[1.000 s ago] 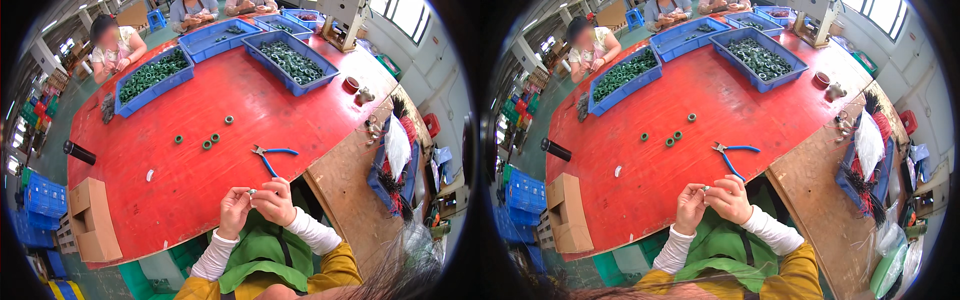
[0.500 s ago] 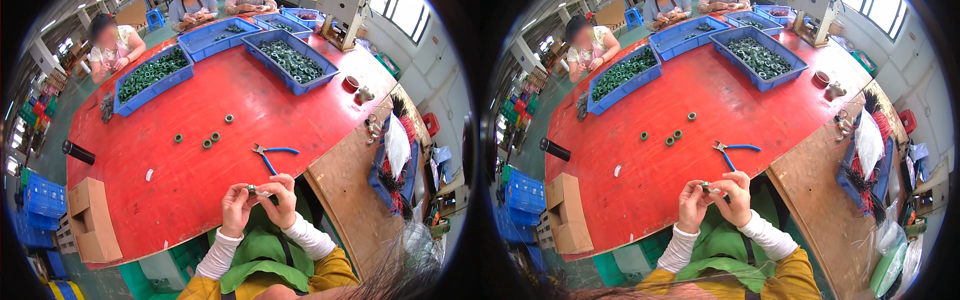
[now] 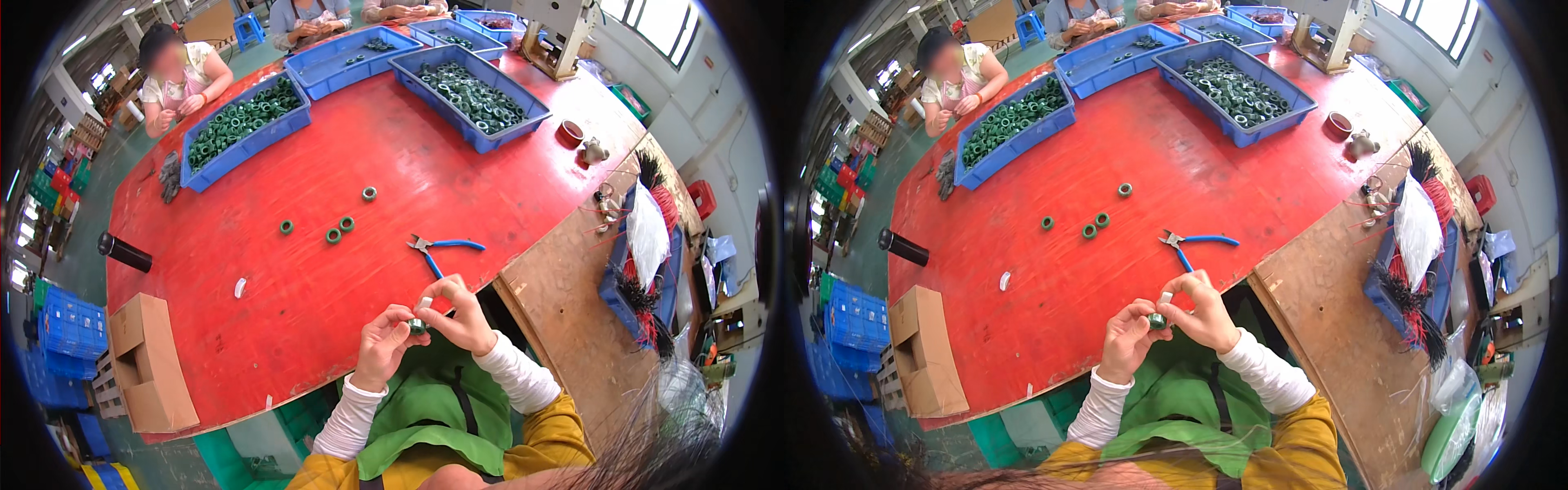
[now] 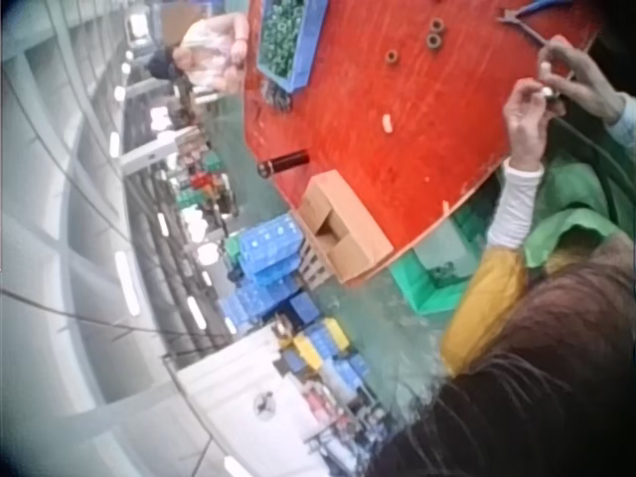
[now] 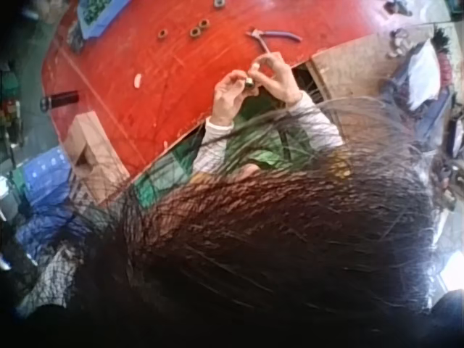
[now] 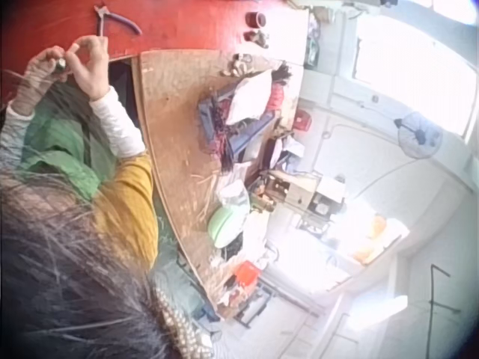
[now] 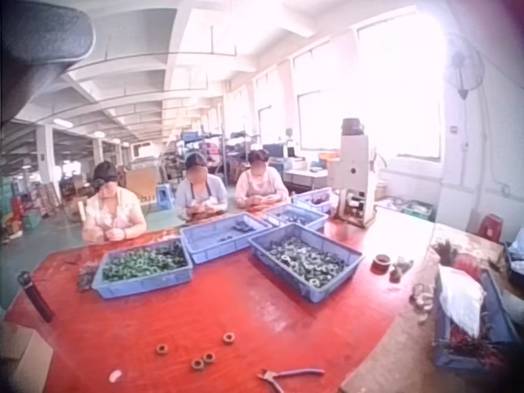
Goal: Assembling small white parts into green plastic rings and trimming with pliers at a factory workstation.
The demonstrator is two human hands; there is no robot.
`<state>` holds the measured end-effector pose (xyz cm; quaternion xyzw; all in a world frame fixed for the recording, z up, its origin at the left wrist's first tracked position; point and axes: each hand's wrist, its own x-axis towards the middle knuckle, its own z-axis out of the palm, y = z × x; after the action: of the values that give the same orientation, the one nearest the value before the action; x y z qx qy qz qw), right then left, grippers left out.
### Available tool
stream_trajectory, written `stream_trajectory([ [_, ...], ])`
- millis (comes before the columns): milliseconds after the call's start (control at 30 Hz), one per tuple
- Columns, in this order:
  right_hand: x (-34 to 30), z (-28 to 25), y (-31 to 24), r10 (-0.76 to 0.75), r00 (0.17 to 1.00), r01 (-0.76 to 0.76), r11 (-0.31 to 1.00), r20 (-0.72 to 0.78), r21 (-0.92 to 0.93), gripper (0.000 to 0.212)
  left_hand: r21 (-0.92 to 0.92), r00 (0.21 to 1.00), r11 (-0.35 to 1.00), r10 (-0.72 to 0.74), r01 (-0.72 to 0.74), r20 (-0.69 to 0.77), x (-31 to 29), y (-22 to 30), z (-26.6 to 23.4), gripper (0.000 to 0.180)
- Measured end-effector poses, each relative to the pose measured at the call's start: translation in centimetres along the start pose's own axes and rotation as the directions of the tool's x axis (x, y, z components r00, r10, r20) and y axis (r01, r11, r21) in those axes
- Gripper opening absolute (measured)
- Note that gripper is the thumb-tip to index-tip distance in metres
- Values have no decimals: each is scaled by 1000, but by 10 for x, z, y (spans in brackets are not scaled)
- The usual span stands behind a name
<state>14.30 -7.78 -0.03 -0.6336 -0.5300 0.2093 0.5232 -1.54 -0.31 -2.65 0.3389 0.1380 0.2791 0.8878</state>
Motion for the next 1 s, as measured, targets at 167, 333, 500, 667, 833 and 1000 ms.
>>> stream_trajectory([
  [167,-10,7,-10,389,894,-437,653,222,619,28,-89,999,996,-28,30,15,-1,-5,-2,19],
  [333,-22,18,1,-87,995,89,996,-57,32,27,-119,1000,993,2,-6,-29,2,-5,4,15],
  [500,-25,24,-4,-88,989,92,995,-119,34,20,-138,999,989,41,-44,-21,0,-14,-6,14],
  [667,-25,19,-5,71,993,-55,985,-94,165,20,10,1000,1000,-16,16,-14,1,-5,-8,17],
  [833,-19,12,-13,207,978,-206,954,17,218,24,136,995,987,-82,90,-62,1,7,-4,18],
  [1000,-8,0,-17,-353,934,351,890,47,-292,34,40,991,996,-73,78,-114,2,-1,-10,18],
])
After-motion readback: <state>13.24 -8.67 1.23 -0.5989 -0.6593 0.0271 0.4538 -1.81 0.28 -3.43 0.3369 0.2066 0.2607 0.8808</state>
